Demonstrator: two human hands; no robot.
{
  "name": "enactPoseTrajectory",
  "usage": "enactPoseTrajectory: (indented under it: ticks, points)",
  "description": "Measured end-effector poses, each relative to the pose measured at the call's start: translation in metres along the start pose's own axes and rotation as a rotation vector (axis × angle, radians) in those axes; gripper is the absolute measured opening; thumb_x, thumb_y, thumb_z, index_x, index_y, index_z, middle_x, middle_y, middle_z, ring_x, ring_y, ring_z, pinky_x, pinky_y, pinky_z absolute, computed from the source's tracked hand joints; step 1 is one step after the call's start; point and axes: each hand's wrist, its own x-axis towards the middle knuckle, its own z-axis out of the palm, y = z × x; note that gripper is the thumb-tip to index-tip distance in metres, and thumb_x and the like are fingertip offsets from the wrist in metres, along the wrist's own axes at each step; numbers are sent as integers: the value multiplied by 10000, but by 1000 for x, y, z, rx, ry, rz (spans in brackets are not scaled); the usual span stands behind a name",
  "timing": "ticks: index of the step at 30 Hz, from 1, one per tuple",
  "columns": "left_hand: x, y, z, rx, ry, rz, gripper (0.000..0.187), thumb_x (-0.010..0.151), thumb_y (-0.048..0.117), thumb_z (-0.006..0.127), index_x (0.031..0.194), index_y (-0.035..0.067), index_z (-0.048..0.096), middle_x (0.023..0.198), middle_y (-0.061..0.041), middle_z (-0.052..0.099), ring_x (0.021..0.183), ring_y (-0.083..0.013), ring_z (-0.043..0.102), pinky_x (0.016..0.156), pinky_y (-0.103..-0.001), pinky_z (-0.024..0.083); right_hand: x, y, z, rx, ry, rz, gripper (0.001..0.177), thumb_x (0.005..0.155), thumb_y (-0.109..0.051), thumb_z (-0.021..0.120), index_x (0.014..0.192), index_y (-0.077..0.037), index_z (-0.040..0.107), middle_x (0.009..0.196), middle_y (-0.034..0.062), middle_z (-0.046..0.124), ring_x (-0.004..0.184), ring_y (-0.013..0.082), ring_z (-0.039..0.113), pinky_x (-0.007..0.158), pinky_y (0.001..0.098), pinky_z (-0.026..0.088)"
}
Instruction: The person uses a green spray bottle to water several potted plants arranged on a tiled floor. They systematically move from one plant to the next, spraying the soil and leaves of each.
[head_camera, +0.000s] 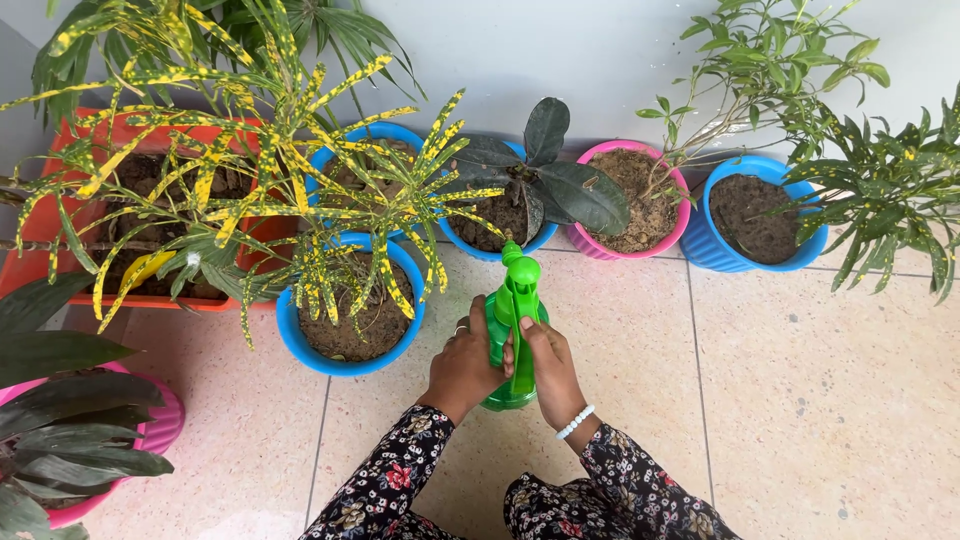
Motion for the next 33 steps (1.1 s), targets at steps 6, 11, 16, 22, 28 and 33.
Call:
enactPoseTrajectory:
  ticks: [6,11,16,22,28,33]
  points:
    - [0,0,-2,8,-11,-14,1188,721,324,830,1588,153,36,1320,-236,560,1196,-410,613,932,-484,542,2,7,-2,19,-19,-13,353,1038,-366,489,960,-31,570,772,51,598,671,143,567,653,309,508]
    - [0,1,-2,5,-14,-21,1186,722,330,833,1586,159,40,1328,-230,556,1194,-406,614,935,-481,538,-1,-1,1,-4,-13,-5,415,1035,-423,476,959,-29,583,753,56,601,661,144,576,650,305,515]
    - [-1,1,0,4,-4,-17,1172,733,333,822,1595,155,47,1327,-230,563,1189,-397,625,928,-474,547,-3,-6,3,-9,7,11,450,1029,-455,477,940,-27,583,738,62,610,644,148,583,644,306,520]
    - [-1,5,2,-5,10,-31,1181,731,327,827,1590,154,36,1350,-227,539,1198,-402,612,927,-476,544,0,2,-1,-1,18,-18,388,1031,-406,496,925,-39,566,738,55,594,630,144,559,623,305,497]
    - [0,9,17,-117,54,-51,1177,733,238,824,1595,159,26,1443,-233,457,1239,-442,563,981,-487,515,-1,0,-4,16,72,-35,427,1017,-442,510,918,-30,567,731,59,586,627,149,550,607,303,480]
    - [0,0,36,-238,195,47,1163,722,153,814,1586,134,35,1526,-244,362,1302,-467,499,1046,-499,462,-1,-5,-1,27,98,-45,464,1019,-461,484,923,-16,574,720,62,575,626,153,544,595,312,476]
